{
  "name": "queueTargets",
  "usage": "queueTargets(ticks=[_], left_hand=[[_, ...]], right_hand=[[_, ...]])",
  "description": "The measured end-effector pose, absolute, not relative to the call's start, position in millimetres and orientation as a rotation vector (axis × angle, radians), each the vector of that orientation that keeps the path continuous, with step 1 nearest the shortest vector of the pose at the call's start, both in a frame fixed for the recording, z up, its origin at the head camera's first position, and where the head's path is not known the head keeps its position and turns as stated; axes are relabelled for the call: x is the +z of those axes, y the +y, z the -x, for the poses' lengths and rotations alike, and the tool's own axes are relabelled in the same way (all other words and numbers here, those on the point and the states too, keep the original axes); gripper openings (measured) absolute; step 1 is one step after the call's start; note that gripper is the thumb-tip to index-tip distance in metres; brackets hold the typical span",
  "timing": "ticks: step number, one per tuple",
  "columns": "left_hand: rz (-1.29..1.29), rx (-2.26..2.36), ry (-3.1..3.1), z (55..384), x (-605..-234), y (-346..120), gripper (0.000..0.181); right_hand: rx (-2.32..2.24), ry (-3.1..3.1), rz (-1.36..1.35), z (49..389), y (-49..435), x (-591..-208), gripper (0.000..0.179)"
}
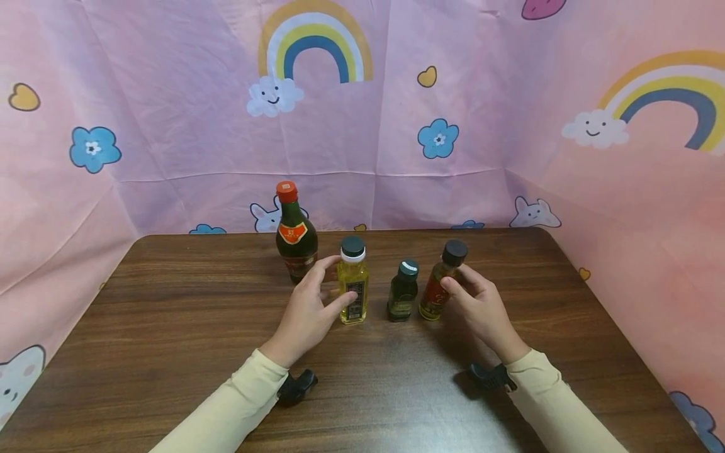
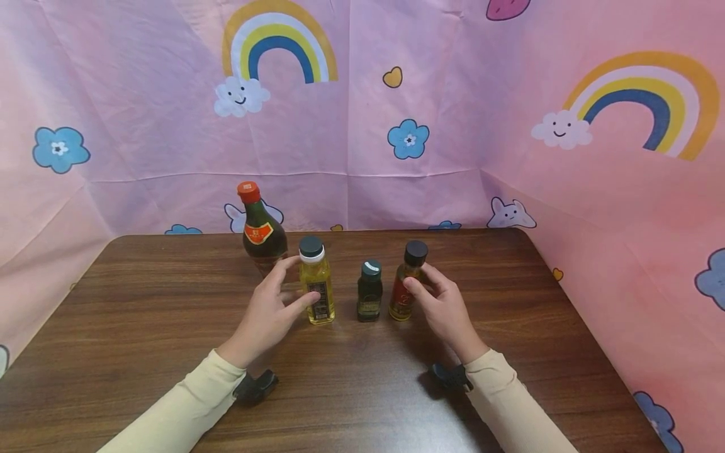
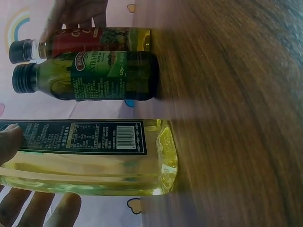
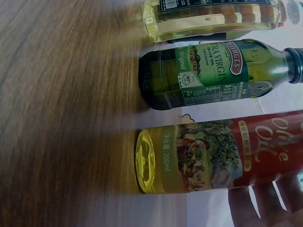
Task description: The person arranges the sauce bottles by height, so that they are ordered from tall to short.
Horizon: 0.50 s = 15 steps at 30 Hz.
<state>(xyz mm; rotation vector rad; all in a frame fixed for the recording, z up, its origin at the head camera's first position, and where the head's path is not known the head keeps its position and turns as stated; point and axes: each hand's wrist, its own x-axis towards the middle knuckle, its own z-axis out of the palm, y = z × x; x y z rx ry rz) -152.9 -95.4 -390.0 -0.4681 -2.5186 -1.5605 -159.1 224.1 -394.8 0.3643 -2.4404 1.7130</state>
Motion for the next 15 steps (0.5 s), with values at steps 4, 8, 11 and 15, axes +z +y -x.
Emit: queueTargets(ticks=[4, 8, 11, 15], left_hand=[[0.468, -1.580, -2.508, 152.1, -388.7, -94.3, 0.068], [0.476, -1.608, -2.499, 151.9, -387.2, -93.3, 0.067], [0.483, -1.596, -2.501, 152.5, -386.0, -92.7, 0.066], [0.481, -1.561, -2.500, 156.4, -385.3, -92.4, 0.064]], right_hand=[[1.719, -2.427, -0.374, 158.6, 224.5, -394.9, 0.039], [1.720, -2.446, -0.352, 158.1, 225.2, -395.3, 0.044], [1.722, -2.460, -0.330, 157.7, 225.1, -395.4, 0.046], [1.741, -2.441, -0.347, 157.5, 223.9, -394.8, 0.043]])
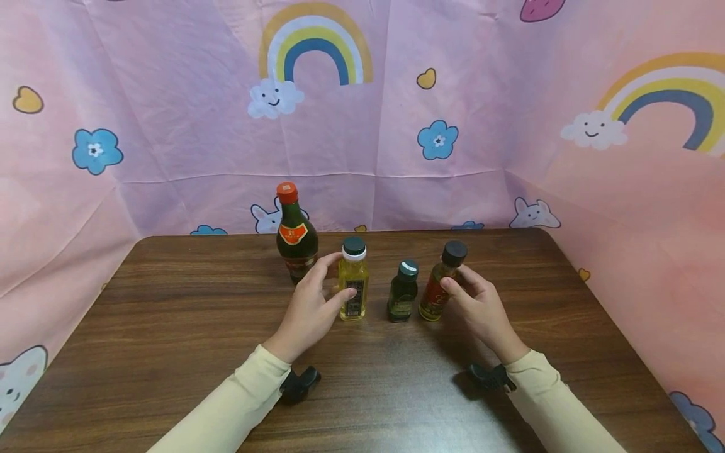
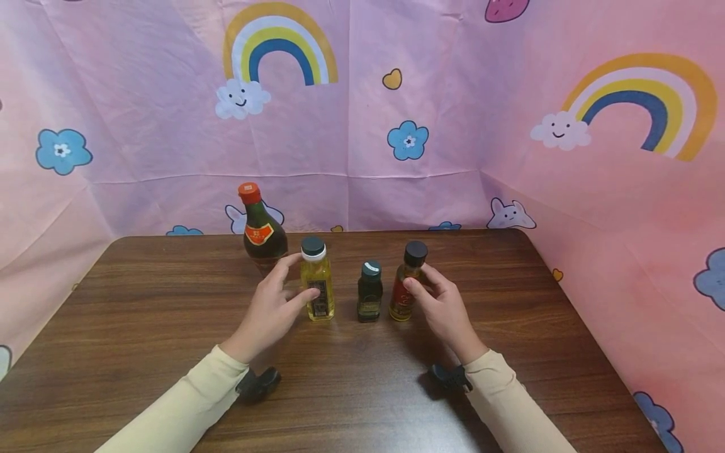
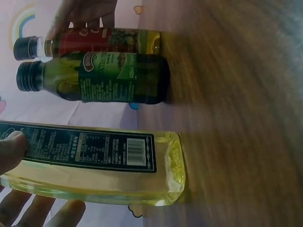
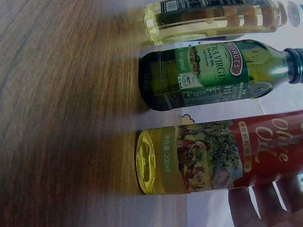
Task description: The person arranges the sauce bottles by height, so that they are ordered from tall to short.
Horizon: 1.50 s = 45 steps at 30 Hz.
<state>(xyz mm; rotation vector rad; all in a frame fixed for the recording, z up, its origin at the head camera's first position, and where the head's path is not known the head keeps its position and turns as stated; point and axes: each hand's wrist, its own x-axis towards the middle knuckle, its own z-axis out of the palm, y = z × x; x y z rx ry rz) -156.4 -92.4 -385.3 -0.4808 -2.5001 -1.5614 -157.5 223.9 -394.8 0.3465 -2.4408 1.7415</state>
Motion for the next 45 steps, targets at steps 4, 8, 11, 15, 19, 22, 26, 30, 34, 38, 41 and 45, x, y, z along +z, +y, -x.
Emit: queueTargets(ticks=[4, 8, 11, 15, 19, 22, 26, 30, 34, 38, 41, 45], left_hand=[[0.463, -1.531, -2.499, 164.3, -383.5, -92.7, 0.065], [0.448, -1.496, -2.491, 174.5, -380.2, -92.7, 0.066], [0.442, -1.474, -2.485, 181.7, -378.5, -92.0, 0.068], [0.464, -1.462, -2.464, 190.0, -377.5, -91.3, 0.072], [0.479, -1.447, -2.446, 198.0, -378.4, -90.3, 0.071], [0.463, -1.455, -2.448, 202.1, -379.3, -89.5, 0.068], [0.447, -1.466, -2.460, 205.4, -382.7, -89.2, 0.067], [0.442, -1.491, -2.447, 208.7, -386.2, -88.9, 0.068], [0.440, -1.504, -2.450, 210.3, -387.5, -87.8, 0.067], [0.427, -1.453, -2.502, 211.6, -389.5, -86.2, 0.068], [0.414, -1.413, -2.525, 212.0, -391.6, -85.6, 0.069], [0.417, -1.390, -2.522, 212.3, -393.4, -86.0, 0.071]], right_hand=[[1.732, -2.425, -0.374, 157.9, 223.6, -394.7, 0.039], [1.717, -2.433, -0.374, 158.5, 223.8, -394.6, 0.037], [1.712, -2.442, -0.366, 158.4, 224.0, -394.4, 0.038], [1.713, -2.444, -0.359, 157.8, 223.6, -393.6, 0.039], [1.724, -2.438, -0.359, 157.0, 223.2, -393.7, 0.038], [1.726, -2.436, -0.359, 156.4, 223.0, -393.5, 0.037], [1.727, -2.436, -0.354, 157.1, 223.1, -394.0, 0.038], [1.722, -2.436, -0.352, 158.4, 223.7, -394.8, 0.040], [1.719, -2.431, -0.360, 158.4, 224.0, -395.6, 0.039], [1.730, -2.427, -0.359, 157.8, 224.4, -395.7, 0.039], [1.751, -2.431, -0.347, 157.4, 224.4, -395.2, 0.042], [1.769, -2.433, -0.341, 158.5, 224.4, -395.2, 0.044]])
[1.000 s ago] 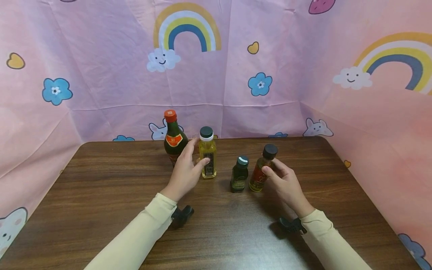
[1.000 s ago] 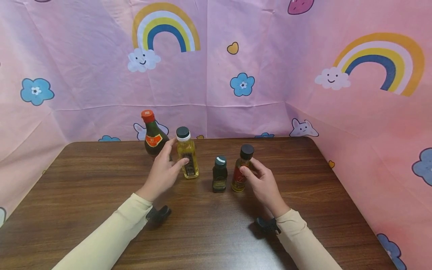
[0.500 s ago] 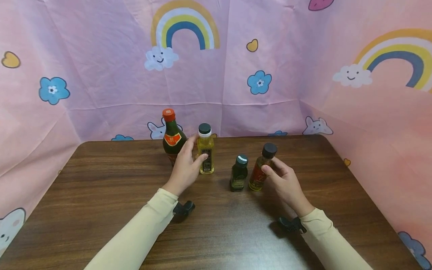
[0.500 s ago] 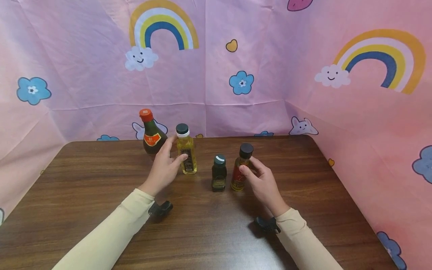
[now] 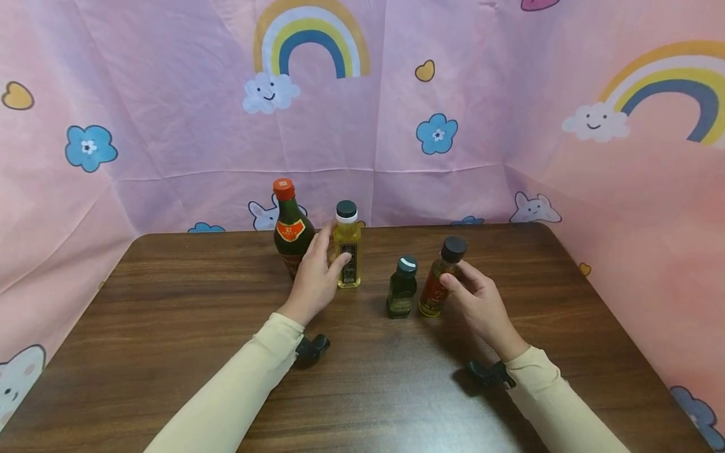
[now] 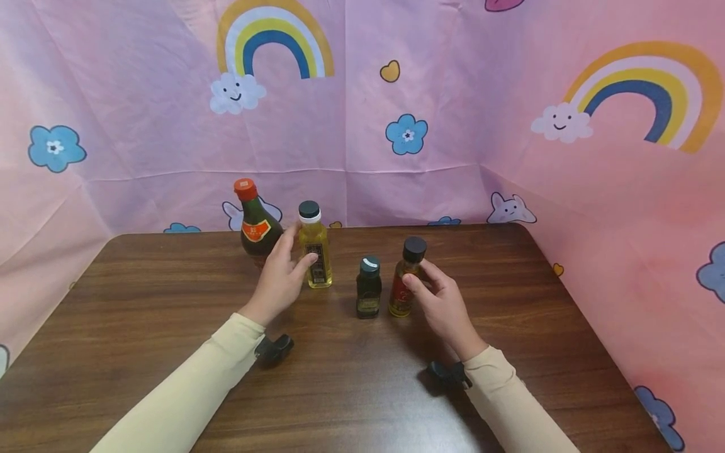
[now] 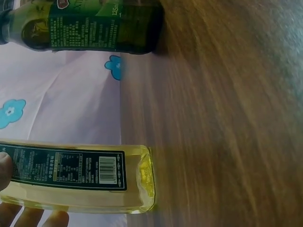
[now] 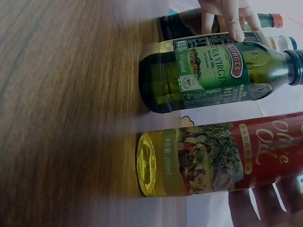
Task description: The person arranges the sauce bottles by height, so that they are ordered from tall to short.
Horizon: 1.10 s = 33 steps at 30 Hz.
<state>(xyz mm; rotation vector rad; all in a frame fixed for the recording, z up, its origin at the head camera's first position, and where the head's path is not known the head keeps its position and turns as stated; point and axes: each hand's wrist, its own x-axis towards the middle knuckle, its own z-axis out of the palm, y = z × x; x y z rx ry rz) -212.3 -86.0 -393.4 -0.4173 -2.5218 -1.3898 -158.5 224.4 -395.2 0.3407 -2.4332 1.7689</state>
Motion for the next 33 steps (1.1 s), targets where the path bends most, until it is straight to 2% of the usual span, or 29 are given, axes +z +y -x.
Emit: queueTargets(ticks=[17, 33], left_hand=[[0.454, -1.320, -2.552, 213.4, -392.5, -87.9, 0.071], [0.454, -1.328, -2.552, 214.1, -393.7, -90.1, 0.072]], right_hand=[[1.737, -2.473, -0.365, 159.6, 228.5, -390.7, 0.047], [1.472, -2.504, -0.471, 168.6, 233.4, -368.5, 0.028]])
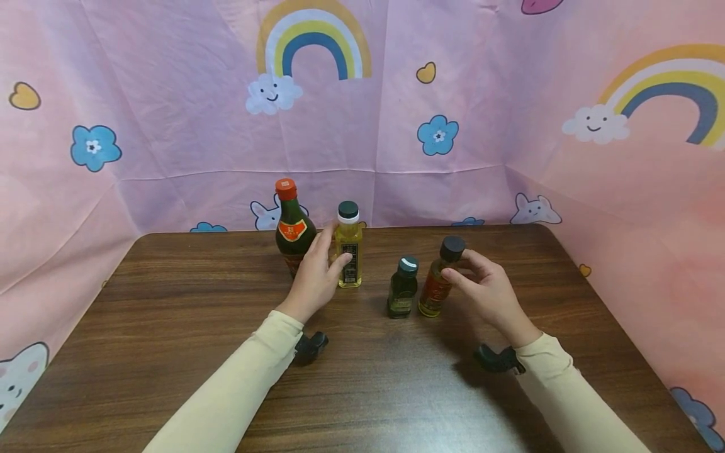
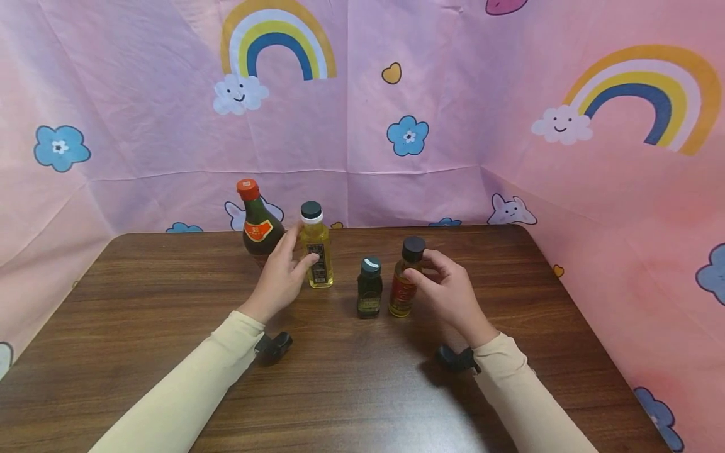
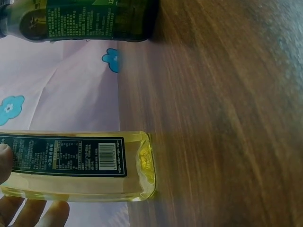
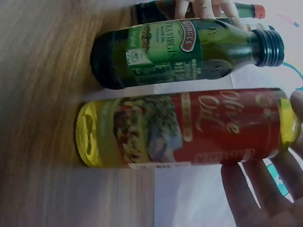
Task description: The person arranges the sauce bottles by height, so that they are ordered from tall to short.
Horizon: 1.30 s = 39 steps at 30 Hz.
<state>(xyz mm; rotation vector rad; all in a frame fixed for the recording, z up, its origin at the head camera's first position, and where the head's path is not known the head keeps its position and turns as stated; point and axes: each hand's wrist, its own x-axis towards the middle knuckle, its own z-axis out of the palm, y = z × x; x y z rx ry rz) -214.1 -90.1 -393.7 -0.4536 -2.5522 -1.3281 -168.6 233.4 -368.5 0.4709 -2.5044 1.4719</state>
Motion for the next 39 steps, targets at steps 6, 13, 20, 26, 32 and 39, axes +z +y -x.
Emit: queueTargets(ticks=[6, 13, 20, 26, 32, 39], left_hand=[[0.451, -1.319, -2.557, 213.8, -393.0, -90.5, 0.073], [0.445, -1.321, -2.558, 212.8, -392.4, -90.7, 0.073], [0.451, -1.322, -2.559, 212.7, -392.0, -90.4, 0.073], [0.440, -1.321, -2.561, 212.3, -391.0, -90.1, 0.072], [0.442, -1.328, -2.556, 212.6, -391.0, -89.8, 0.072], [0.449, -1.303, -2.551, 214.8, -393.6, -89.8, 0.071]], right_hand=[[1.289, -2.529, -0.483, 175.6, 236.1, -363.6, 0.025], [1.311, -2.501, -0.493, 201.4, 236.9, -359.6, 0.032], [1.419, -2.469, -0.564, 224.9, 217.9, -358.2, 0.035], [1.455, -2.457, -0.601, 235.0, 195.7, -358.4, 0.035], [1.509, -2.439, -0.639, 239.0, 182.5, -363.3, 0.033], [1.555, -2.497, -0.621, 240.2, 178.5, -364.2, 0.037]])
